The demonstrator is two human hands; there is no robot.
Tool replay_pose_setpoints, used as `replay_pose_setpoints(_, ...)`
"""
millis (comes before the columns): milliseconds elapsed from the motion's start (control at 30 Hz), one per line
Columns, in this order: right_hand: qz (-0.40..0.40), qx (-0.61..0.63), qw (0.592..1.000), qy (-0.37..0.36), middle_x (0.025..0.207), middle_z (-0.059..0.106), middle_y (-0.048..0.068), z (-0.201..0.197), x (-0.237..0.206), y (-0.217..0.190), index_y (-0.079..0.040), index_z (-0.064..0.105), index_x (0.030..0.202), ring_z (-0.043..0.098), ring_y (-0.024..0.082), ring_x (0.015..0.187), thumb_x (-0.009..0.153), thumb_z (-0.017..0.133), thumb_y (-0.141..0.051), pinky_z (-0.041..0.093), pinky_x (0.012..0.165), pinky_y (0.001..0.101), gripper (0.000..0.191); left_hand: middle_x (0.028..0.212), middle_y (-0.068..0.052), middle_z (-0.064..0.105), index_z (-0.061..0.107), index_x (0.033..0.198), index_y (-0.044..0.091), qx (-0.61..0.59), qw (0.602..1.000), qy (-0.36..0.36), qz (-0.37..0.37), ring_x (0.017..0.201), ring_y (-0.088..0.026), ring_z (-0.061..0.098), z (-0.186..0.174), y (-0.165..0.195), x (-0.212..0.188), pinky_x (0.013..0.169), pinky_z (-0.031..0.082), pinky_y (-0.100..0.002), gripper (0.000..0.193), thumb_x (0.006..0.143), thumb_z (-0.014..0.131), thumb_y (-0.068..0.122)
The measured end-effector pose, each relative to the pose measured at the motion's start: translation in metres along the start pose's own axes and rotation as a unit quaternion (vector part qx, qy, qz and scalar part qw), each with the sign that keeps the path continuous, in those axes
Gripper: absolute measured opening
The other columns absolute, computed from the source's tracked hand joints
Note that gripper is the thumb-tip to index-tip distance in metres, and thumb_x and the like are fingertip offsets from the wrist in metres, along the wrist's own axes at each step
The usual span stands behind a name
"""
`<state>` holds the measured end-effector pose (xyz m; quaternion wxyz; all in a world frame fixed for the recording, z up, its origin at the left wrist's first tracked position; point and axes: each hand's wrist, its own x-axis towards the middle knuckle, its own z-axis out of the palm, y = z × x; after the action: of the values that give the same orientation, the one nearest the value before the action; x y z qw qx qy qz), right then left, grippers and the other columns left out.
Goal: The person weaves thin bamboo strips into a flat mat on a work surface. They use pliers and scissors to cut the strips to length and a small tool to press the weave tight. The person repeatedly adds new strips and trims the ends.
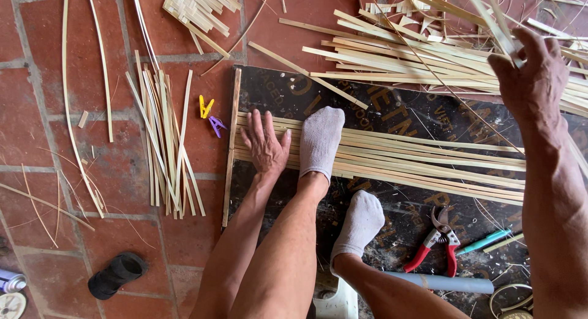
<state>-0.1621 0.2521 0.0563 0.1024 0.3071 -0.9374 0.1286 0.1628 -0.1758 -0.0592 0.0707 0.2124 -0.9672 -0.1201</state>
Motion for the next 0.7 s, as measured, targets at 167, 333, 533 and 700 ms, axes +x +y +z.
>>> replay_pose_setpoints(167,0.065,0.07,0.995,-0.036,0.092,0.072,0.01,0.0,-0.009,-0.011,-0.005,0.072,0.105,0.064,0.019,0.08,0.106,0.066,-0.01,0.049,0.069,0.032,0.008,0.166,-0.022,0.023,0.037,0.156,0.003,-0.002,1.0,0.002,0.0,0.157,-0.041,0.018,-0.002,0.001,-0.001,0.123,0.015,-0.066,0.08,0.097,0.068,0.046)
replay_pose_setpoints(333,0.221,0.242,0.942,-0.077,0.095,0.072,0.008,-0.013,-0.007,-0.023,-0.007,0.074,0.111,0.068,0.013,0.077,0.108,0.068,-0.009,0.054,0.067,0.0282,0.008,0.166,-0.022,0.023,0.037,0.157,0.003,0.008,1.0,-0.002,0.001,0.157,-0.04,0.018,0.0,0.001,0.0,0.124,0.014,-0.065,0.08,0.098,0.066,0.047)
replay_pose_setpoints(533,0.263,0.333,0.888,-0.178,0.088,0.071,0.008,-0.043,0.0,-0.07,-0.004,0.072,0.117,0.063,0.012,0.07,0.106,0.073,-0.012,0.051,0.06,0.0273,0.014,0.166,-0.023,0.024,0.037,0.157,0.003,0.009,1.0,0.001,-0.002,0.157,-0.04,0.018,0.002,-0.001,0.0,0.124,0.013,-0.065,0.08,0.098,0.065,0.049)
replay_pose_setpoints(700,0.2,0.348,0.856,-0.327,0.086,0.073,0.007,-0.003,-0.012,-0.118,-0.006,0.075,0.108,0.063,0.012,0.074,0.089,0.08,-0.012,0.051,0.063,0.0306,0.021,0.165,-0.023,0.027,0.037,0.156,0.001,-0.012,1.0,-0.003,-0.018,0.157,-0.041,0.019,0.003,-0.002,0.004,0.125,0.013,-0.065,0.082,0.095,0.067,0.048)
